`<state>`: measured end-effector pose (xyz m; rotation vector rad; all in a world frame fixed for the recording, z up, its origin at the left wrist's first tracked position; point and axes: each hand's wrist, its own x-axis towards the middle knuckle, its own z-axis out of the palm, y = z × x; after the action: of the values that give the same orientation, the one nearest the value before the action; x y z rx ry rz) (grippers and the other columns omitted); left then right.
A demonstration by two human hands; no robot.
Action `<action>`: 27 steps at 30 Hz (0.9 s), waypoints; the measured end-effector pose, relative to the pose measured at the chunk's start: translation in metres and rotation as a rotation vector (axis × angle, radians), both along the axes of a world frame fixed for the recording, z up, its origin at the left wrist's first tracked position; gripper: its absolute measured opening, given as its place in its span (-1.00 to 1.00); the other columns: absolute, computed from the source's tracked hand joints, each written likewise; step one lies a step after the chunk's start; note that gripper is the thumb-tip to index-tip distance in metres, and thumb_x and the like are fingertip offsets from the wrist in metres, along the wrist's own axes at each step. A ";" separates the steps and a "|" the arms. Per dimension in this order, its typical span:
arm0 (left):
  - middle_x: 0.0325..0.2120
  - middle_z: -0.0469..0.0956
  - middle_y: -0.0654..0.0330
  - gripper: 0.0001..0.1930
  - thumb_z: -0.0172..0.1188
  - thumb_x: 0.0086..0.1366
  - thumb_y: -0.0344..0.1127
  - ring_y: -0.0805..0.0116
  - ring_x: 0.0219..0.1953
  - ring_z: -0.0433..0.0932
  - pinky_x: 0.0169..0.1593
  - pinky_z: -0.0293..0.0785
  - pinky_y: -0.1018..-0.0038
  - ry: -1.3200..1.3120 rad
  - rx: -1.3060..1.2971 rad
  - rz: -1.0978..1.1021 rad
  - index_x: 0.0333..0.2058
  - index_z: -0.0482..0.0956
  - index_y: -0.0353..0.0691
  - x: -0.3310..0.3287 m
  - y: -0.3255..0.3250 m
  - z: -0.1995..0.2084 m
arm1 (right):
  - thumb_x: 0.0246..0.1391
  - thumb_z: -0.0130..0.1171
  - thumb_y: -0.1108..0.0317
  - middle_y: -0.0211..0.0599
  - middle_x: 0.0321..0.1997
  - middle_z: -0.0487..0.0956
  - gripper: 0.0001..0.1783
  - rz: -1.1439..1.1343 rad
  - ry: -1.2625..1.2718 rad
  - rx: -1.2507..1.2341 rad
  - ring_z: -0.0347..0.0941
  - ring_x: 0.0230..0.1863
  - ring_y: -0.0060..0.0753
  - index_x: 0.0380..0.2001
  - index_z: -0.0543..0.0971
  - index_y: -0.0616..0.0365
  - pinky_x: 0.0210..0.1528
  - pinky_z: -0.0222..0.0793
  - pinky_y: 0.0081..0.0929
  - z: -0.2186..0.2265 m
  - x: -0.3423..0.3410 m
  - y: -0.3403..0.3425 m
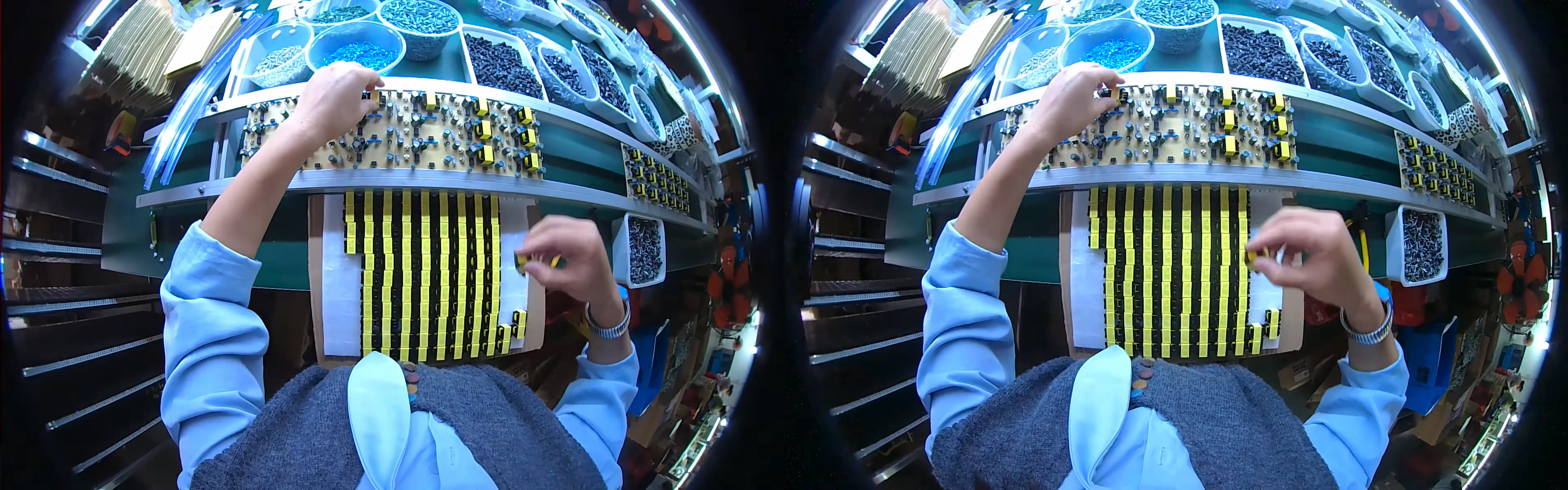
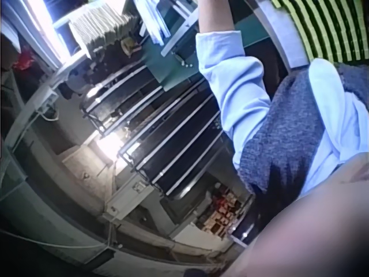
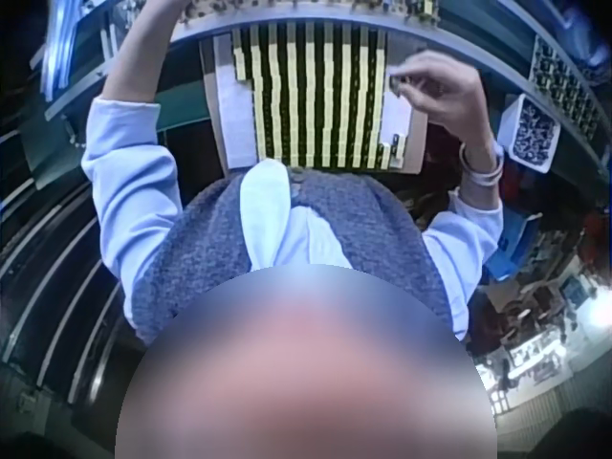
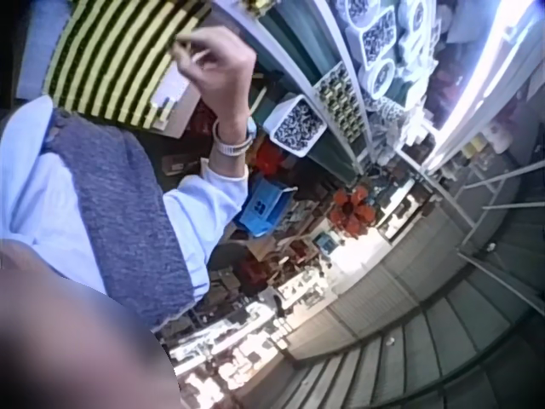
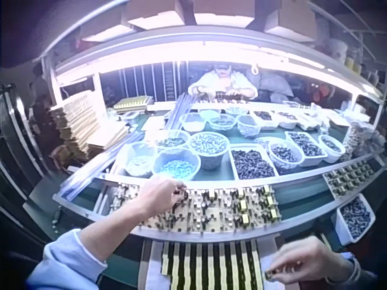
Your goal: The person places small electronic components by hand from component bins into a circuit board template at an assembly station.
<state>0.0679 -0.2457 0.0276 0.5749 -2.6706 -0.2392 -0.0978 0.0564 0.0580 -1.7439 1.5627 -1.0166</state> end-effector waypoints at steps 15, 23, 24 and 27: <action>-0.39 0.44 0.08 -0.85 0.23 -0.03 -0.49 0.27 -0.48 0.48 -0.44 0.46 0.49 -0.221 0.221 -0.090 -0.44 0.48 -0.33 0.111 0.124 -0.038 | -0.18 0.21 0.52 -0.23 -0.47 0.56 -0.73 -0.161 0.362 -0.076 0.44 -0.53 -0.43 -0.29 0.56 0.25 -0.44 0.42 -0.55 -0.018 0.002 -0.151; -0.38 0.45 0.11 -0.81 0.23 -0.03 -0.56 0.30 -0.48 0.47 -0.41 0.47 0.51 0.014 0.358 -0.118 -0.37 0.48 -0.32 0.122 0.119 -0.049 | -0.22 0.18 0.55 -0.32 -0.45 0.55 -0.64 -0.170 0.596 -0.005 0.37 -0.51 -0.49 -0.21 0.52 0.23 -0.36 0.37 -0.56 -0.013 0.012 -0.162; -0.39 0.45 0.11 -0.80 0.23 -0.03 -0.57 0.31 -0.48 0.47 -0.41 0.47 0.52 0.027 0.372 -0.131 -0.37 0.48 -0.32 0.123 0.117 -0.049 | -0.22 0.17 0.54 -0.32 -0.45 0.55 -0.63 -0.167 0.617 0.008 0.38 -0.50 -0.47 -0.21 0.51 0.22 -0.34 0.38 -0.54 -0.012 0.014 -0.163; -0.40 0.46 0.13 -0.80 0.24 -0.02 -0.58 0.36 -0.48 0.45 -0.42 0.46 0.54 0.065 0.460 -0.127 -0.36 0.49 -0.33 0.125 0.114 -0.045 | -0.22 0.18 0.54 -0.32 -0.44 0.56 -0.62 -0.153 0.691 -0.036 0.40 -0.47 -0.44 -0.20 0.51 0.20 -0.31 0.39 -0.52 -0.015 0.013 -0.165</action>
<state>0.1932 -0.1321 -0.0176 0.5174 -2.5955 -0.9072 -0.0853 -0.1086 0.0426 -2.1636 2.1217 -0.5178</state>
